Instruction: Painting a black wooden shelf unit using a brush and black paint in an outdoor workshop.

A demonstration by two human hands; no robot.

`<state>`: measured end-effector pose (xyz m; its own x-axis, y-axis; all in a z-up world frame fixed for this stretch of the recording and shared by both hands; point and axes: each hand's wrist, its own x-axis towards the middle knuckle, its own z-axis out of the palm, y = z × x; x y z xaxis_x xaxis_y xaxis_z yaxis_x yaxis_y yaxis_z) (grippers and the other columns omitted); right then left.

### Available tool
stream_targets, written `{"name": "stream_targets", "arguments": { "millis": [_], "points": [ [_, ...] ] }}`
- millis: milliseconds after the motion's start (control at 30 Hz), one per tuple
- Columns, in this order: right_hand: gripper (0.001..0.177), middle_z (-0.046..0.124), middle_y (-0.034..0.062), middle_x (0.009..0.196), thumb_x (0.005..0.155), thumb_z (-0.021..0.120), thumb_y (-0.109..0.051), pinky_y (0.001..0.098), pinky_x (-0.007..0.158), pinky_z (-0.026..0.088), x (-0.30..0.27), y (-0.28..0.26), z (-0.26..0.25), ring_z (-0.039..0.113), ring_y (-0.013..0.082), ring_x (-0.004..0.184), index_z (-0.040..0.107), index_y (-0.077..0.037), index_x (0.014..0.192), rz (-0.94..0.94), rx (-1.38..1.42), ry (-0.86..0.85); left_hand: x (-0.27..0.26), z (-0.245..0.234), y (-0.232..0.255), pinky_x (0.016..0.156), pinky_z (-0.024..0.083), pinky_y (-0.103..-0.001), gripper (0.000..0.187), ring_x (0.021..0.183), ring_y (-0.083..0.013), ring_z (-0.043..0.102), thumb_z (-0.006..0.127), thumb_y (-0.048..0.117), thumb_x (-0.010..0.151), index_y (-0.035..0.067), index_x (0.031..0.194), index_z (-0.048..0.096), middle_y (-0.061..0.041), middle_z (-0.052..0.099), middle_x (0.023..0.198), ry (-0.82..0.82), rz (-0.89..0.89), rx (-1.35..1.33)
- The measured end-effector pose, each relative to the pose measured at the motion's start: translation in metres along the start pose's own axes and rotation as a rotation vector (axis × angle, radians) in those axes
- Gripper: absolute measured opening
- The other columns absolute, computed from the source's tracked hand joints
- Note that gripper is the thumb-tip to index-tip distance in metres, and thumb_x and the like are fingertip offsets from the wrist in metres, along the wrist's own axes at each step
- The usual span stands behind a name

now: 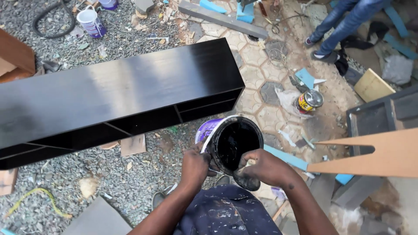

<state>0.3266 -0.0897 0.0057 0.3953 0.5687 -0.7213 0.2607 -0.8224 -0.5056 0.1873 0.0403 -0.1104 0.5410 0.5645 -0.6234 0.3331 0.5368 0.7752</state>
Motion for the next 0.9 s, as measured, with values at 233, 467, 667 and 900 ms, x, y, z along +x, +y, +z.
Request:
{"name": "stream_targets", "arguments": {
  "millis": [233, 467, 667, 900],
  "points": [
    [0.033, 0.077, 0.0165, 0.089, 0.081, 0.069, -0.027, 0.0411, 0.085, 0.055, 0.036, 0.033, -0.065, 0.073, 0.0277, 0.089, 0.077, -0.015, 0.11, -0.105, 0.091, 0.164, -0.015, 0.069, 0.054, 0.049, 0.066, -0.045, 0.053, 0.059, -0.0408, 0.075, 0.048, -0.006, 0.086, -0.013, 0.139, 0.054, -0.035, 0.068, 0.086, 0.074, -0.025, -0.069],
    [0.022, 0.076, 0.0087, 0.075, 0.087, 0.073, -0.032, 0.0361, 0.071, 0.052, 0.045, 0.039, -0.104, 0.072, 0.0213, 0.07, 0.074, -0.015, 0.1, 0.004, -0.014, 0.065, 0.002, 0.112, 0.079, 0.045, 0.062, -0.037, 0.045, 0.058, -0.0319, 0.067, 0.045, -0.007, 0.094, -0.003, 0.136, 0.062, -0.025, 0.068, 0.107, 0.127, -0.063, -0.012],
    [0.008, 0.075, 0.0054, 0.077, 0.086, 0.076, -0.019, 0.0282, 0.065, 0.045, 0.084, 0.088, -0.146, 0.064, 0.0145, 0.067, 0.073, -0.011, 0.088, 0.006, 0.115, 0.005, 0.048, 0.137, 0.081, 0.036, 0.059, -0.033, 0.046, 0.047, -0.0273, 0.066, 0.044, -0.013, 0.091, -0.006, 0.131, 0.065, -0.015, 0.055, 0.153, 0.138, -0.092, -0.1],
    [0.026, 0.078, 0.0016, 0.108, 0.091, 0.066, -0.025, 0.0251, 0.072, 0.046, 0.131, 0.027, -0.193, 0.068, 0.0132, 0.082, 0.073, -0.023, 0.116, 0.15, 0.007, 0.098, 0.122, 0.168, 0.101, 0.037, 0.056, -0.034, 0.06, 0.043, -0.0274, 0.066, 0.047, -0.012, 0.091, 0.008, 0.145, 0.063, -0.029, 0.077, 0.088, 0.102, -0.122, -0.204]
  ]
}}
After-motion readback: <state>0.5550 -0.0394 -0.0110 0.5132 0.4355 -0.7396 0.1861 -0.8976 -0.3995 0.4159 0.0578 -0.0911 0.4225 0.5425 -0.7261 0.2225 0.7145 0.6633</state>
